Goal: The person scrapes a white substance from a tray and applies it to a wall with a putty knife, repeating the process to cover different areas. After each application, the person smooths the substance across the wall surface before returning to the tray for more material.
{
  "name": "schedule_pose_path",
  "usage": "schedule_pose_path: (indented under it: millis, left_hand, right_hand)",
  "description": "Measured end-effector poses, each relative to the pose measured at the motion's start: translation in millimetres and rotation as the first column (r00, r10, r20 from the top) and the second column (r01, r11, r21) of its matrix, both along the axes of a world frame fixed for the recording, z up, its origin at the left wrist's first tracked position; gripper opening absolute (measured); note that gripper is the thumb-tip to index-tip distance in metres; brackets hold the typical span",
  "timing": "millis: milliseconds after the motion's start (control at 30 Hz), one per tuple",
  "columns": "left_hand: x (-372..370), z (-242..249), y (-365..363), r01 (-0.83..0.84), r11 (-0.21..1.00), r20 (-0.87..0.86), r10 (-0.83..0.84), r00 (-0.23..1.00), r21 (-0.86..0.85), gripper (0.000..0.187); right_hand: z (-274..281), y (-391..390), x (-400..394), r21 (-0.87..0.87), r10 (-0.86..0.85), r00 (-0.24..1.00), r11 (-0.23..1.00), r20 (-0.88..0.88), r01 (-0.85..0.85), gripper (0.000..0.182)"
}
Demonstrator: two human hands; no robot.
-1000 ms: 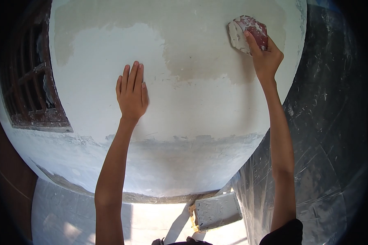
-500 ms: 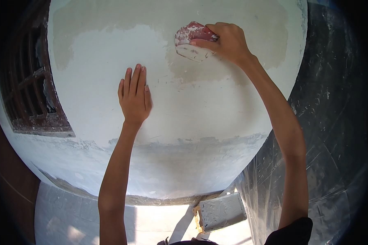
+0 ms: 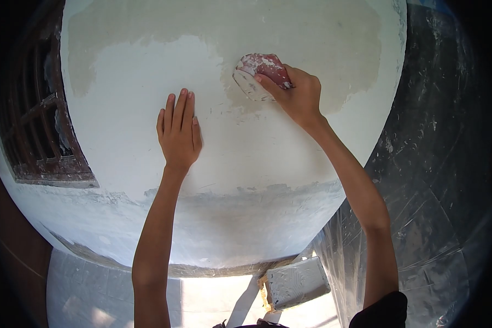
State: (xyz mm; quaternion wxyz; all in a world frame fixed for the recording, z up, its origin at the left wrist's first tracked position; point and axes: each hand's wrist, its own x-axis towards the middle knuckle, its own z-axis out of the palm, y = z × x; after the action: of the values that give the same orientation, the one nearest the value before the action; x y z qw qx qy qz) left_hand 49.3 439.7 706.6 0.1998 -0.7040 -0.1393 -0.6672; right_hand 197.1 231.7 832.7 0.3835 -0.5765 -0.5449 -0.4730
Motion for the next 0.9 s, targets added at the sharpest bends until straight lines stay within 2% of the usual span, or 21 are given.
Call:
schedule_pose_path:
  millis: [33,100,133,200,233,300,333,400,467,533,600,633,700,867,900]
  left_hand:
    - [0.3,1.6,1.6,0.000,1.000,0.002,0.000,1.000,0.005,0.049]
    - [0.8,2.7,2.9,0.002,1.000,0.003,-0.002,1.000,0.011,0.049]
    - [0.1,1.6,3.2,0.003,1.000,0.000,-0.003,1.000,0.014,0.049]
    - [0.2,1.7,1.0,0.003,1.000,0.000,-0.003,1.000,0.007,0.049]
    - [-1.0,1.8,1.0,0.003,1.000,-0.007,-0.003,1.000,-0.002,0.049]
    - [-0.6,1.6,3.2,0.001,1.000,-0.003,-0.001,1.000,0.004,0.049]
    - [0.1,0.9,2.8,0.000,1.000,-0.001,0.000,1.000,0.008,0.049]
    - [0.6,-0.1,1.0,-0.002,1.000,0.002,0.002,1.000,-0.003,0.049]
    - [0.0,2.2,1.8,-0.010,1.000,-0.003,0.010,1.000,-0.002,0.049]
    - [0.1,1.5,0.6,-0.006,1.000,-0.002,0.006,1.000,-0.004,0.050]
    - [0.5,1.3,2.2,-0.007,1.000,-0.008,0.007,1.000,-0.003,0.050]
    - [0.1,1.1,2.9,-0.011,1.000,-0.008,0.011,1.000,0.000,0.050]
    - [-0.3,0.9,1.4,-0.006,1.000,-0.005,0.006,1.000,0.001,0.050]
    - [1.6,1.4,2.7,0.004,1.000,0.034,-0.004,0.999,0.007,0.050]
    - [1.7,1.8,2.9,-0.004,1.000,0.035,0.003,0.999,0.009,0.050]
  right_hand:
    - [-5.4,-1.4,1.2,0.005,0.000,1.000,1.000,0.002,0.000,0.040]
    - [-13.6,-9.1,7.8,0.137,0.055,0.939,0.990,-0.341,-0.008,0.042]
    - [-18.2,-12.5,14.1,0.139,0.054,0.937,0.990,-0.344,-0.006,0.042]
    - [-21.3,-19.7,27.8,0.327,0.068,0.919,0.943,-0.388,0.068,0.040]
    - [-22.0,-24.3,31.5,0.329,0.071,0.918,0.942,-0.389,0.067,0.040]
    - [-21.5,-33.3,38.7,0.478,0.113,0.895,0.870,-0.432,0.120,0.034]
    - [-21.1,-35.2,34.5,0.475,0.110,0.897,0.872,-0.428,0.120,0.034]
    - [-22.2,-38.5,24.5,0.713,0.366,0.840,0.701,-0.401,0.035,0.028]
    - [-24.1,-30.1,8.3,0.726,0.402,0.838,0.688,-0.368,-0.012,0.025]
    - [-30.4,-16.2,-7.2,0.597,0.569,0.666,0.770,-0.483,-0.225,0.023]
    - [-40.7,9.2,-13.0,0.460,0.538,0.755,0.815,-0.375,-0.352,0.028]
    - [-44.0,13.1,-10.2,0.461,0.538,0.753,0.815,-0.379,-0.351,0.028]
    - [-47.2,17.5,-3.7,0.221,0.131,0.935,0.973,-0.329,-0.059,0.038]
    - [-37.2,-14.8,13.3,0.237,0.056,0.915,0.970,-0.400,0.044,0.046]
    - [-37.3,-17.5,17.7,0.309,0.050,0.915,0.947,-0.400,0.083,0.045]
